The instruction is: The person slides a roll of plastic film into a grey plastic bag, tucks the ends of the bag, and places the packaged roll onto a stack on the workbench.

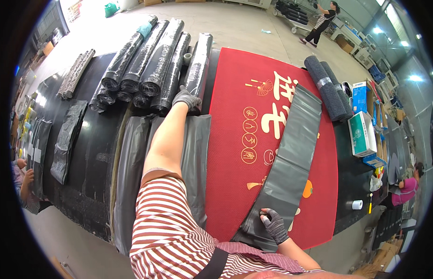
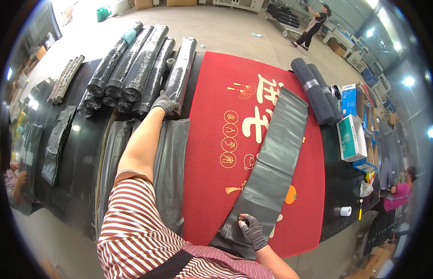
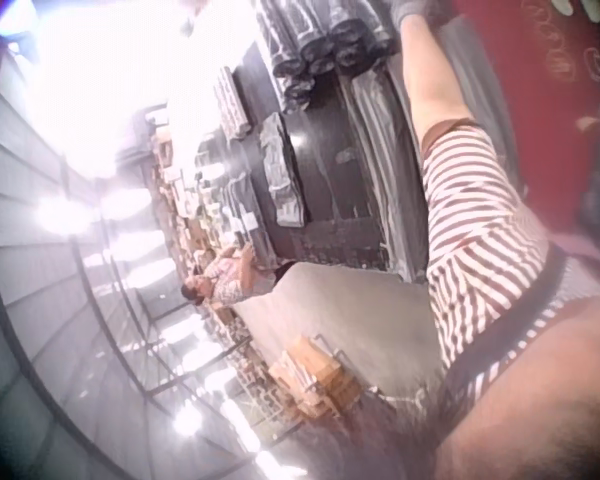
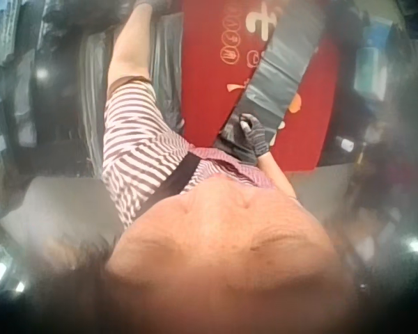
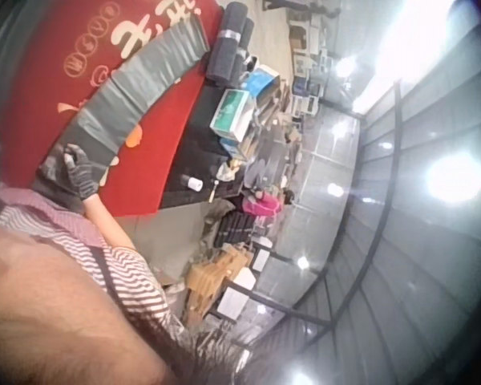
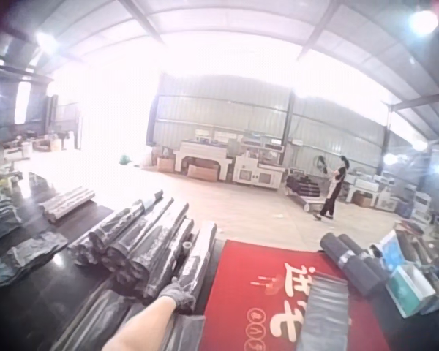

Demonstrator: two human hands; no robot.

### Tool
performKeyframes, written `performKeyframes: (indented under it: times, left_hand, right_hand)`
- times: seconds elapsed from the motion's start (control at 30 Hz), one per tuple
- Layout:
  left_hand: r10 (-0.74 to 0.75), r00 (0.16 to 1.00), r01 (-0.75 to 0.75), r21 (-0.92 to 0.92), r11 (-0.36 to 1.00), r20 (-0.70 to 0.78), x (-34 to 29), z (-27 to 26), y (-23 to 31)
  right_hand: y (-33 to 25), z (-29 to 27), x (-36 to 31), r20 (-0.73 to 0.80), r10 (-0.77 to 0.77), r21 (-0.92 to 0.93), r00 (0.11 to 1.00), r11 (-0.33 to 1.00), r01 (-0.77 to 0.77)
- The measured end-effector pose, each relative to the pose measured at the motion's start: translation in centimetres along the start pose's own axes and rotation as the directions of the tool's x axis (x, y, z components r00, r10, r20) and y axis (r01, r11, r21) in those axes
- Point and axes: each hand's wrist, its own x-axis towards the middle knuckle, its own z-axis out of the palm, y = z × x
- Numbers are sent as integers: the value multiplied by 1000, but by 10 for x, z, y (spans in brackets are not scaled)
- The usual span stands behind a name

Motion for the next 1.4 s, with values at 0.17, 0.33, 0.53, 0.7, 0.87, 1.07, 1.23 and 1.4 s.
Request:
performKeyframes:
  times: [0.17,0.33,0.53,0.7,0.87,1.07,1.23,1.4]
  left_hand:
    - [343,902,146,-933,330,263,-66,-17,79]
    - [650,700,409,-912,-25,296,-185,-17,70]
    - [751,636,237,-971,30,179,-418,53,-26]
    - [729,555,-5,-874,485,401,-520,71,-58]
    - [703,458,33,-801,598,544,-505,81,-52]
    - [553,734,-355,-470,808,394,-469,134,-52]
    - [300,839,-334,-7,943,455,-470,185,-46]
    - [380,835,-443,78,893,398,-482,198,-56]
  right_hand:
    - [1,2,3,-47,26,49,999,999,-23]
    - [1,-18,27,168,197,338,966,909,-244]
    - [-61,-22,76,241,-102,782,965,610,-130]
    - [-95,-41,64,205,-150,764,967,642,-63]
    - [-75,-97,9,3,94,750,996,659,-65]
    - [1,-188,-78,-71,216,598,974,790,-132]
    - [93,-196,-152,-234,267,480,935,868,-128]
    - [132,-188,-149,-490,354,82,797,929,-362]
